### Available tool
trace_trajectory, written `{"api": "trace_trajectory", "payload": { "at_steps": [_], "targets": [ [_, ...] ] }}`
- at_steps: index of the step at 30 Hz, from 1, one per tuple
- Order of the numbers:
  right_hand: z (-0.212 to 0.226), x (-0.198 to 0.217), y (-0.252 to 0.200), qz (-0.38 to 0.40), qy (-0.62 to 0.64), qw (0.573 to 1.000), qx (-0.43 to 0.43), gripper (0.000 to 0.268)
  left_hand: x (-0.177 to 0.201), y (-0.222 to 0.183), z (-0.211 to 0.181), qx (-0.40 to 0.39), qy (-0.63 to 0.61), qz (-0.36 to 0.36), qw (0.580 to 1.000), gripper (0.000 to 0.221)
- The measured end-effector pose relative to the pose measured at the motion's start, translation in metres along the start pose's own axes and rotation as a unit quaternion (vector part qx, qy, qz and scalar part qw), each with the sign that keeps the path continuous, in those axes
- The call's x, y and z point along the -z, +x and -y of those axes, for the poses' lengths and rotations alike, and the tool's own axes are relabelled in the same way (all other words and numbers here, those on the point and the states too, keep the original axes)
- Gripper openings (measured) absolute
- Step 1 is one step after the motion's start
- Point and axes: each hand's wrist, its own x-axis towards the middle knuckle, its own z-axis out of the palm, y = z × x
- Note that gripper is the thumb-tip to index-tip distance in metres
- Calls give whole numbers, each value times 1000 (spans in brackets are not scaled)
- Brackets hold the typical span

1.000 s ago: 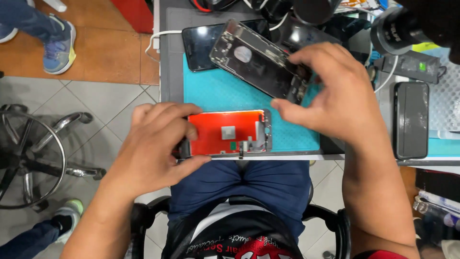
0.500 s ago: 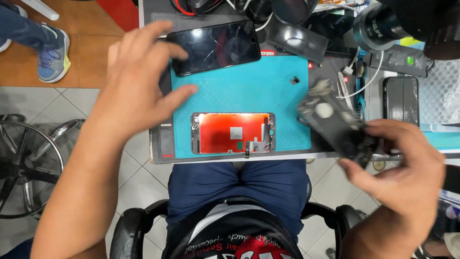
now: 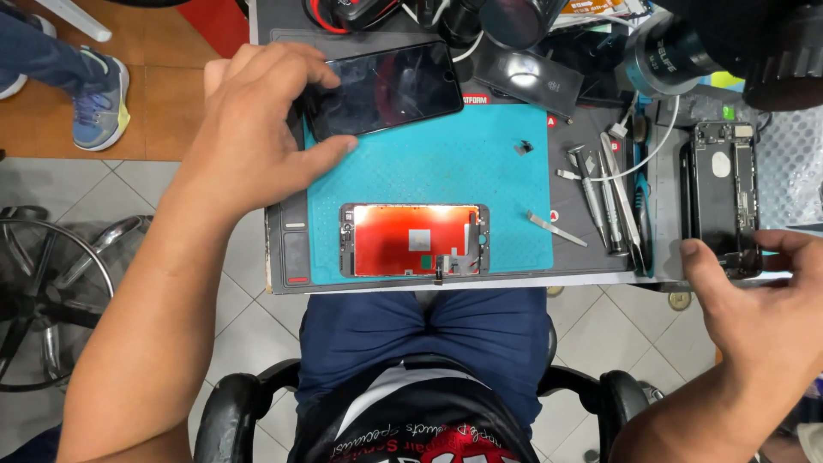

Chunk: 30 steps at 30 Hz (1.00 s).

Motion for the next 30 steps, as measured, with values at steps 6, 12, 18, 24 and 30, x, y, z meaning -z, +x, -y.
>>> {"api": "trace_trajectory", "payload": {
  "at_steps": [6, 12, 18, 24, 30],
  "targets": [
    [6, 8, 2, 24, 18, 997, 65, 66, 2, -13, -1, -5, -19, -46, 999, 47],
    [21, 0, -8, -93, 177, 901, 384, 45, 19, -35, -28, 103, -180, -68, 976, 40],
    [140, -19, -29, 129, 185, 844, 487, 61, 9, -77, -23, 250, -607, -64, 752, 37],
    [168, -35, -14, 230, 106, 817, 518, 59, 6, -85, -30, 334, -628, -62, 700, 50],
    [177, -38, -3, 225, 83, 812, 532, 70, 18, -96, -20, 391, -490, -149, 765, 40]
  ]
}}
